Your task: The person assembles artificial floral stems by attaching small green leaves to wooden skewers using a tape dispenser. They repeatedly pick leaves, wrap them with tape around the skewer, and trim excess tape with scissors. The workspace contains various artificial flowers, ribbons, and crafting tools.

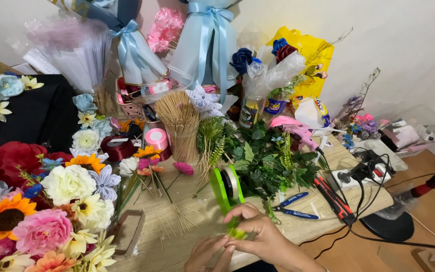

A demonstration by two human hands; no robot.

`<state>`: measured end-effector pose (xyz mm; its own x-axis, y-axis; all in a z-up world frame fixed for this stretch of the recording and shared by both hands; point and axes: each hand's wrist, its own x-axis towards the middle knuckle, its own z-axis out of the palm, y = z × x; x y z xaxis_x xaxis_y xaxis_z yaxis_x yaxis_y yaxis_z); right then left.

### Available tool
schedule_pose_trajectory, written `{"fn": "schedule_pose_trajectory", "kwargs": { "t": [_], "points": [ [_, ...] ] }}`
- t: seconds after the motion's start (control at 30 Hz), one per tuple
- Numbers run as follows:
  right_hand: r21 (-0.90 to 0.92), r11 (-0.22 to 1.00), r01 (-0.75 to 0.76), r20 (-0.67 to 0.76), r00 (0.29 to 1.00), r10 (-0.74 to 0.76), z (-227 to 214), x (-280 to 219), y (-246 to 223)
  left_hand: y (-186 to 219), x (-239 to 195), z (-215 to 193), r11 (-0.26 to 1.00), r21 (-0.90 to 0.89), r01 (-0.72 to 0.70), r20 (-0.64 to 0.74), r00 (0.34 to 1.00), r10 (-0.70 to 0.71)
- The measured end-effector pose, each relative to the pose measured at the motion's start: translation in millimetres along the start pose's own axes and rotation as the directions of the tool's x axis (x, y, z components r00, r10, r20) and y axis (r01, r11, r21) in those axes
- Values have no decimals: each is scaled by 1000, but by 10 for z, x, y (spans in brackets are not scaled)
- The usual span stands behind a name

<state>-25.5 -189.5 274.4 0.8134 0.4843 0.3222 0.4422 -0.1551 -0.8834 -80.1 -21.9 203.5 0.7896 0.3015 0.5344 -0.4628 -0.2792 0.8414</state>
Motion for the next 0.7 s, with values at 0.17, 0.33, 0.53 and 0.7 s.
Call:
{"fn": "schedule_pose_trajectory", "kwargs": {
  "t": [0.17, 0.33, 0.53, 0.7],
  "points": [
    [-179, 974, 139, -11, 990, -143, 75, -6, -88, -34, -21, 18, 981, -193, 30, -15, 999, -34],
    [-13, 997, -82, 96, 992, 82, 93, -97, -51, -229, 32, -71, 918, -388, 87, -76, 989, -126],
    [593, 594, -544, 233, 822, 519, 318, -315, 353, -348, 18, -79, 754, -544, 369, -21, 892, -452],
    [661, 440, -608, 234, 723, 650, 350, -347, 481, -395, -16, -48, 743, -555, 373, 26, 901, -432]
  ]
}}
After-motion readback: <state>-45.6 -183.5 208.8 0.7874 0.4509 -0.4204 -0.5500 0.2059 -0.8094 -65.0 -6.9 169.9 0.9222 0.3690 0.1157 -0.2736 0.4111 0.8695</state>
